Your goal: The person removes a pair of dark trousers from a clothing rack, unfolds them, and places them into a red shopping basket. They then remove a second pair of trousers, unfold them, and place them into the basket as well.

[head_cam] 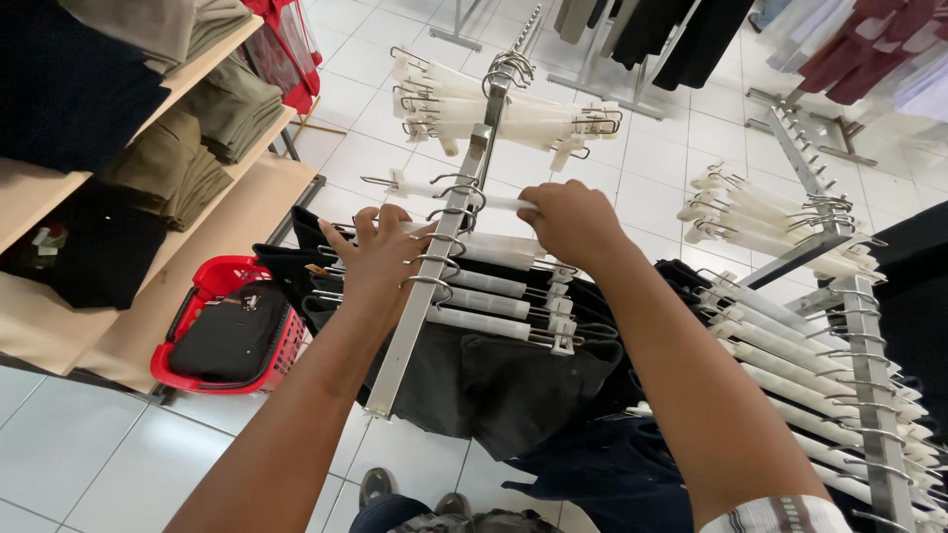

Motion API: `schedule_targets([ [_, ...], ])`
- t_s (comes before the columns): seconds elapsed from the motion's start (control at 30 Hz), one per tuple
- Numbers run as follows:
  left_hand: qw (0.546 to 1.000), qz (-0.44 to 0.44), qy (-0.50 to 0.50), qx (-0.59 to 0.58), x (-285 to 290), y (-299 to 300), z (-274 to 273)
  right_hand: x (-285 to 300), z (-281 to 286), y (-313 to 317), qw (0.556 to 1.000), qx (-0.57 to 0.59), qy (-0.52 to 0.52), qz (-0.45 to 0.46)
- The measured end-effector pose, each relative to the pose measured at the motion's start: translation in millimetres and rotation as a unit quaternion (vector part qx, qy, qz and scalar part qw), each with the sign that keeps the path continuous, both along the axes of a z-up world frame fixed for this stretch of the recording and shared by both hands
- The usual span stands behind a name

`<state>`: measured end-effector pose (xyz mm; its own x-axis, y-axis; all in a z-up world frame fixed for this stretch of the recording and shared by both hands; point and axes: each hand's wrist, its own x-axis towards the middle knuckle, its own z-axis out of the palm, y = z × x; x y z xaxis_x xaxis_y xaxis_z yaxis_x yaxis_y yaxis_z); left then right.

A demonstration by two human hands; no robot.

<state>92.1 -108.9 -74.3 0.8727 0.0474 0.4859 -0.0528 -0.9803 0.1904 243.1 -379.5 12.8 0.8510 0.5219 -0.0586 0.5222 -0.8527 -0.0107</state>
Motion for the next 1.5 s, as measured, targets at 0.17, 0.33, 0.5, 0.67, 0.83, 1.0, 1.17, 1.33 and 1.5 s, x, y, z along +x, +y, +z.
schedule_targets([
  [0.17,0.999,0.007,0.044,0.017,1.0,-0.7,8.8,-30.8,34.7,-21.5,0.986,-0.006,-0.164,0.018],
  [0.33,0.998,0.014,0.057,0.031,3.1,-2.5,12.6,-61.0,63.4,-48.9,0.987,0.050,-0.152,-0.020],
  [0.5,0.995,0.029,0.075,0.051,5.7,-1.7,13.0,-102.4,71.0,-83.3,0.982,0.035,-0.176,-0.066],
  [0.67,0.998,0.002,0.068,-0.001,6.4,-4.4,20.3,-169.2,88.8,-120.1,0.972,0.039,-0.188,-0.134],
  [0.83,0.995,-0.029,0.090,-0.037,11.3,3.7,30.6,-266.3,108.6,-131.8,0.951,0.021,-0.238,-0.197],
  [1.0,0.986,-0.069,-0.007,-0.151,-6.9,1.8,41.8,-376.5,124.3,-107.7,0.929,0.059,-0.096,-0.354],
  [1.17,0.915,-0.208,-0.136,-0.318,-97.3,19.0,57.7,-444.6,107.7,-52.3,0.918,0.066,0.023,-0.389],
  [1.33,0.883,-0.271,-0.177,-0.341,-203.6,67.8,59.1,-470.2,87.5,-9.0,0.902,0.114,0.128,-0.396],
  [1.5,0.765,-0.200,0.360,-0.495,-265.9,114.5,67.4,-471.1,81.1,14.6,0.919,0.212,0.139,-0.301],
])
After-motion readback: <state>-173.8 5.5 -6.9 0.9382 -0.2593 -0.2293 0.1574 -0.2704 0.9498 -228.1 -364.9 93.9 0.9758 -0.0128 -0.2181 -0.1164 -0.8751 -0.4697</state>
